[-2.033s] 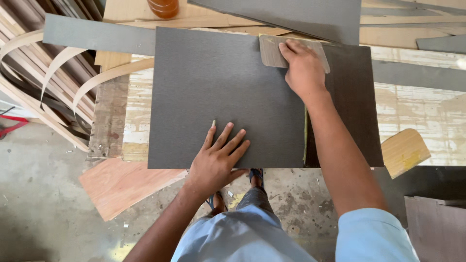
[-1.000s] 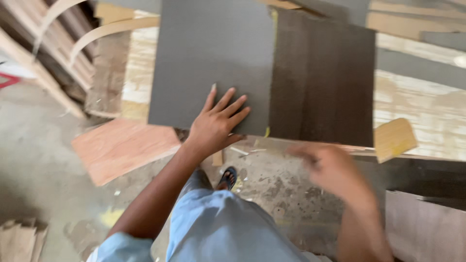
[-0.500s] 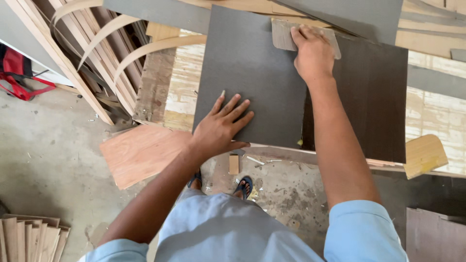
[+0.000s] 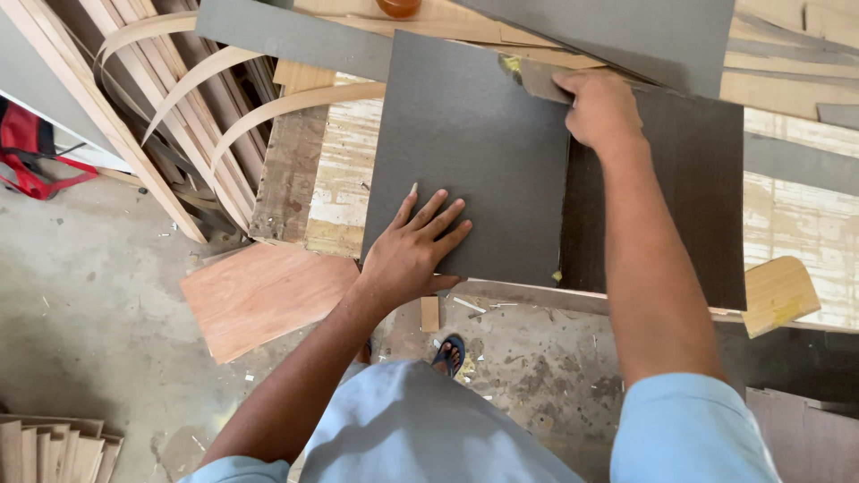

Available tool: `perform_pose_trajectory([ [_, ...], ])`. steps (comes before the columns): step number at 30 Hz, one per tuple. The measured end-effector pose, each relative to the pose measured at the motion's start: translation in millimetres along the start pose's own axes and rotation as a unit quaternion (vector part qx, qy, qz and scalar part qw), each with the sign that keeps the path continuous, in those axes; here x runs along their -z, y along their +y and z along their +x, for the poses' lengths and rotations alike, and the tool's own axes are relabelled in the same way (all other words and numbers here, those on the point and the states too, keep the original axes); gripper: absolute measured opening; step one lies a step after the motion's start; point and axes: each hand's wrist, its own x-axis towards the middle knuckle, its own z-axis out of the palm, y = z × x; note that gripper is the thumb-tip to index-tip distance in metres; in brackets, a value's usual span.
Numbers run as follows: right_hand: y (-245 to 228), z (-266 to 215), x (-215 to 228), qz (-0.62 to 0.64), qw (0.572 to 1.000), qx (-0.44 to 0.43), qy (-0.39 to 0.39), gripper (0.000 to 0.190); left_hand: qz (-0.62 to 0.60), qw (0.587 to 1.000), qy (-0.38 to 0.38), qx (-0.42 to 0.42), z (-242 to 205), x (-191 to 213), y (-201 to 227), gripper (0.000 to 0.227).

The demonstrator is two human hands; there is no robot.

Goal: The person pours adhesive from a bottle onto laminate sheets and wooden boards, then spreads it evenly across the surfaces using a hand-held spreader.

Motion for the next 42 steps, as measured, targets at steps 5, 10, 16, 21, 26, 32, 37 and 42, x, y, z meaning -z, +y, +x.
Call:
perform_pose_trajectory([
  [5,-53,-98,52,-0.015,0.997,-0.022,-0.074,0.041,-0.027,0.998,0.000,0.049,1,-2,5,0.081],
  [10,-88,-212,50,0.025,0.971,-0.093,-0.218,0.057,-0.014,0.998,-0.002,0.066,-1,-3,6,0.082],
  [16,-114,-278,-1,0.101,0.932,-0.026,-0.348,0.039,-0.024,0.997,-0.023,0.063,-3,-2,4,0.088],
  [21,-116,-210,72,0.174,0.981,-0.041,-0.075,0.043,-0.056,0.995,-0.032,0.072,-5,8,5,0.094],
  [26,-79,-59,4,-0.049,0.987,0.087,0.122,0.063,-0.010,0.994,-0.034,0.103,-33,30,-11,0.097],
  [32,-77,34,-59,-0.117,0.970,0.119,0.174,0.062,0.062,0.989,-0.011,0.131,-64,28,-27,0.073],
  [37,-86,21,-24,-0.032,0.993,0.112,0.027,0.056,0.119,0.987,-0.003,0.107,-65,16,-24,0.075],
  [42,-74,27,-7,-0.077,0.994,0.074,0.021,0.050,0.125,0.988,0.000,0.087,-68,8,-23,0.078],
])
